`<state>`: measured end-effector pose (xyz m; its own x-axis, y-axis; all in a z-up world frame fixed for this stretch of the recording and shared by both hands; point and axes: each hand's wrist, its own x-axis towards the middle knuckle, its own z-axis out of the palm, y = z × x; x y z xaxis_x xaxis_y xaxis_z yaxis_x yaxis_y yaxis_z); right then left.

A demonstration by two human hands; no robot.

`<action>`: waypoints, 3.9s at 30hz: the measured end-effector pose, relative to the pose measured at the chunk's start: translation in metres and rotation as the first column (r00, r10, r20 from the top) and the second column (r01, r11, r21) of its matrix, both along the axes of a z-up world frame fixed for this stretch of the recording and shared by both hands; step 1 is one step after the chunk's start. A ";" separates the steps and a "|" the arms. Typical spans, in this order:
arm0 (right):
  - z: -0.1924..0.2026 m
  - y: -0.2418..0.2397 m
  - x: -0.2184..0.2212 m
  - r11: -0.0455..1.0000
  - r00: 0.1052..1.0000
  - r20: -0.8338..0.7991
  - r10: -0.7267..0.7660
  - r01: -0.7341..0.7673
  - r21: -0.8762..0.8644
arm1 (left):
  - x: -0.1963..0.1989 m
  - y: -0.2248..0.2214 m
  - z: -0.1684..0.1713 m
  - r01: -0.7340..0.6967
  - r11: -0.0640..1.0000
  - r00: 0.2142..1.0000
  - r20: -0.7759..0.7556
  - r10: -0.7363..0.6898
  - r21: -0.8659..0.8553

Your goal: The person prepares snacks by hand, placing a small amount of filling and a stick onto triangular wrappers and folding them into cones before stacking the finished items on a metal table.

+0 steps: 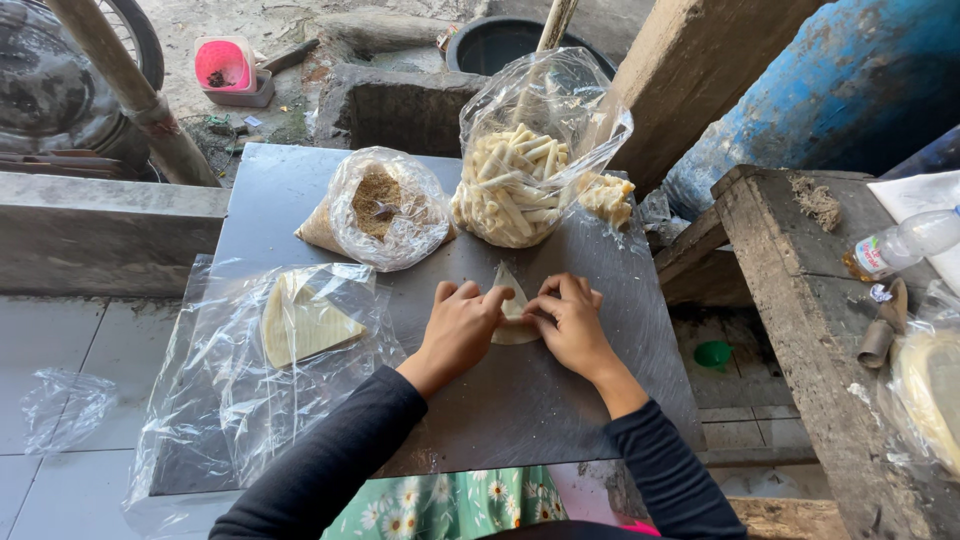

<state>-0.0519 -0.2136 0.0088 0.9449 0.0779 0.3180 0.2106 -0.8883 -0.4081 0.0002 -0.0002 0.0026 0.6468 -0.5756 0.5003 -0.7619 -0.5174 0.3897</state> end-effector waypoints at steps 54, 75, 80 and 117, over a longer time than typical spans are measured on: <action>0.017 0.025 -0.005 0.998 0.976 0.209 0.061 -0.065 0.014 | -0.001 0.000 -0.004 -0.198 0.961 0.970 -0.183 0.163 -0.193; 0.088 0.167 0.163 0.943 0.916 0.268 0.298 -0.238 -0.234 | -0.008 0.001 -0.024 -0.257 0.964 0.955 -0.171 0.243 -0.065; 0.057 0.166 0.198 0.910 0.957 0.138 0.255 -0.189 -0.368 | -0.004 -0.007 -0.036 -0.256 0.967 0.955 -0.154 0.253 0.002; 0.080 0.118 0.076 0.753 0.999 -0.044 0.013 0.019 0.658 | -0.012 0.007 -0.010 -0.135 0.910 0.910 -0.413 -0.043 -0.393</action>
<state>0.0238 -0.0954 0.0890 0.9586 -0.1386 0.2489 0.1764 -0.3972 -0.9006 -0.0117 0.0066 -0.0074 0.8625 -0.3446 0.3705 -0.4705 -0.2768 0.8379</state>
